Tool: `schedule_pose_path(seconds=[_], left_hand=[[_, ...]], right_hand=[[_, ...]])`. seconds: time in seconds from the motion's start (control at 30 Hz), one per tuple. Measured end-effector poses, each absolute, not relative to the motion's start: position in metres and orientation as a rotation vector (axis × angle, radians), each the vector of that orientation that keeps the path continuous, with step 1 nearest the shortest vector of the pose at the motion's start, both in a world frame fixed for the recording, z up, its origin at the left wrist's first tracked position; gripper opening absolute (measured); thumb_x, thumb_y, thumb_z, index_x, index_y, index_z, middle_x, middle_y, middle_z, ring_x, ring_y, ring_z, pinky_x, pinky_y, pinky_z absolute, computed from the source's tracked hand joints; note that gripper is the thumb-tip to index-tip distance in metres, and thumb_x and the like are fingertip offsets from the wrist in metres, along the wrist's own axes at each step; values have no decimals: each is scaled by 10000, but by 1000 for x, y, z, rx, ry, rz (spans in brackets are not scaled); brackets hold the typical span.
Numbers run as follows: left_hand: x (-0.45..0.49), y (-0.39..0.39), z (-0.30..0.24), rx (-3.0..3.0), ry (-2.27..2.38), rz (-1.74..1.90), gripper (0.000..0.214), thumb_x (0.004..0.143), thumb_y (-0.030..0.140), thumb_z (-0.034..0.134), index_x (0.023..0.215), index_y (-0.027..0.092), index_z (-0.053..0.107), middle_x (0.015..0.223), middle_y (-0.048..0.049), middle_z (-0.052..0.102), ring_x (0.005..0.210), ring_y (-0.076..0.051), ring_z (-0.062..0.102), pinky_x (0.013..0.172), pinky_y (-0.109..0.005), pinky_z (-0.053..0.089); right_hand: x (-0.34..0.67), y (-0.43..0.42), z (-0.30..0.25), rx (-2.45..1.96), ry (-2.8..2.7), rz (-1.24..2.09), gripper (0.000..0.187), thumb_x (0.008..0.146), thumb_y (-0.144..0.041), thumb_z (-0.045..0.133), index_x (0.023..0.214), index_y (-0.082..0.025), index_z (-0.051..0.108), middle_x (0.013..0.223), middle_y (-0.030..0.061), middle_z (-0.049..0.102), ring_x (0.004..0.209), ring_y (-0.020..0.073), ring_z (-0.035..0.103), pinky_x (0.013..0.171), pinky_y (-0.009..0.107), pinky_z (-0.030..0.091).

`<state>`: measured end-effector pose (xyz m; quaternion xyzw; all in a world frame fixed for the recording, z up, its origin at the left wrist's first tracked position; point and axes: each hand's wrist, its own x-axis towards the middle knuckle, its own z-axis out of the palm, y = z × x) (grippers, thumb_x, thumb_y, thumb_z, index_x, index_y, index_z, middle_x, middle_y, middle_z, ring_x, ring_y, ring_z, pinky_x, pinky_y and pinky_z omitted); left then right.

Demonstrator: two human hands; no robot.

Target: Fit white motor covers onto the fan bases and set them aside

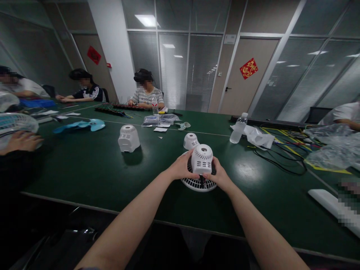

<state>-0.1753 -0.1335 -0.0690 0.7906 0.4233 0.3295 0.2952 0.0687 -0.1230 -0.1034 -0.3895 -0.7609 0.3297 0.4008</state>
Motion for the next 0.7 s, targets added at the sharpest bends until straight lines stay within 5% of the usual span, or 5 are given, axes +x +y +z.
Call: schedule_pose_path(seconds=[0.47, 0.7], left_hand=[[-177, -127, -73, 2182, 1152, 870, 1179, 567, 489, 856, 1551, 266, 244, 1528, -152, 432, 1411, -414, 396, 1145, -647, 298], [-177, -123, -79, 2241, 1184, 868, 1208, 559, 545, 858, 1544, 247, 225, 1509, -162, 455, 1394, -418, 416, 1155, -627, 290]], right_hand=[[71, -116, -107, -1034, -1989, 800, 1063, 701, -586, 773, 1544, -269, 209, 1512, 139, 458, 1401, 374, 429, 1155, 579, 326], [68, -114, -106, -990, -1923, 908, 1012, 684, -543, 805, 1524, -290, 301, 1466, 105, 528, 1372, 355, 472, 1144, 554, 354]])
